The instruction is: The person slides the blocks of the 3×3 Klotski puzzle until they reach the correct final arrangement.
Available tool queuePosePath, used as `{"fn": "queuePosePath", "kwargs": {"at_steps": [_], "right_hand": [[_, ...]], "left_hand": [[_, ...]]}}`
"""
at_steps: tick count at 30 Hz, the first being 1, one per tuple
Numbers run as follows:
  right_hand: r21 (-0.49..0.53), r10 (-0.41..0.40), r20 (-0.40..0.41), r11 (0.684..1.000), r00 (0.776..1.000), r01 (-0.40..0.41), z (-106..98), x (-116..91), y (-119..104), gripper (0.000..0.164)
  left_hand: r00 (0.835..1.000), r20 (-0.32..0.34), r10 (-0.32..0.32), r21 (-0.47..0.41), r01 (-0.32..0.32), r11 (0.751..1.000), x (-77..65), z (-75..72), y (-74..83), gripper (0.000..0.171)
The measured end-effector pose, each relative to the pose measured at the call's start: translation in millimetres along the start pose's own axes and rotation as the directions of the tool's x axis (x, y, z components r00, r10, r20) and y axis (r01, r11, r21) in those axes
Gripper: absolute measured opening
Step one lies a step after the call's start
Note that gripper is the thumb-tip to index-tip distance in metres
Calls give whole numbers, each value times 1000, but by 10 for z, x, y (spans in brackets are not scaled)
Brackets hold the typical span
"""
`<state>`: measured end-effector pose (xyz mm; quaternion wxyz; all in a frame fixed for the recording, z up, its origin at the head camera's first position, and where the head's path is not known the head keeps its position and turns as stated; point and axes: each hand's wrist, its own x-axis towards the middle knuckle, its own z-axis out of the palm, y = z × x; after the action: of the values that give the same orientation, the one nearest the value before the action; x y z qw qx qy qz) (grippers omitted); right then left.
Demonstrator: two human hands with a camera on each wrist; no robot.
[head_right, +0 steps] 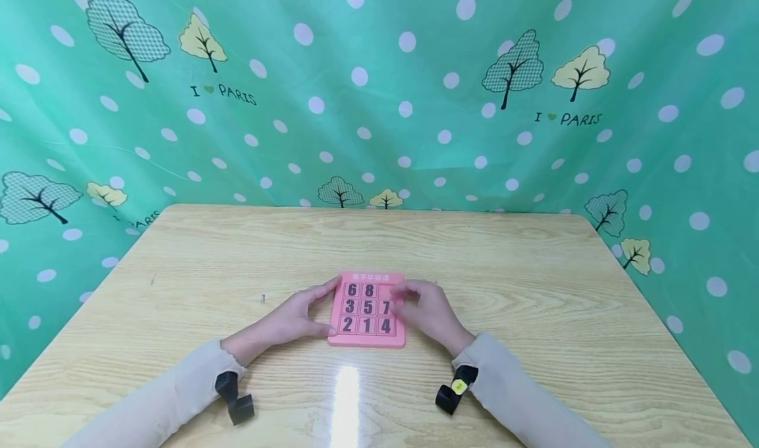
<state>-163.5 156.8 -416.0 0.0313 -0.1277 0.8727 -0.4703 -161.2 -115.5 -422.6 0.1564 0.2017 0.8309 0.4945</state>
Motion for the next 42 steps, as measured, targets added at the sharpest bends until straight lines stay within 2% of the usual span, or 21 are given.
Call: {"fn": "queuePosePath", "kwargs": {"at_steps": [11,17,23,37,42], "right_hand": [[81,-26,-6,996,1000,26,133,205,-18,24],[61,-18,5,998,1000,18,200,268,-104,28],[82,-33,25,996,999,30,267,331,-161,29],[61,-23,17,998,1000,22,374,374,-175,27],[45,-22,19,999,1000,22,399,377,-177,28]], "left_hand": [[1000,3,20,5,-20,1000,15,-4,-11,99],[1000,8,18,8,-19,1000,9,-22,-3,97],[999,10,40,19,-40,999,13,-21,-25,95],[999,10,45,29,-45,999,6,-29,-32,96],[999,9,50,8,-50,999,1,-29,-39,95]]}}
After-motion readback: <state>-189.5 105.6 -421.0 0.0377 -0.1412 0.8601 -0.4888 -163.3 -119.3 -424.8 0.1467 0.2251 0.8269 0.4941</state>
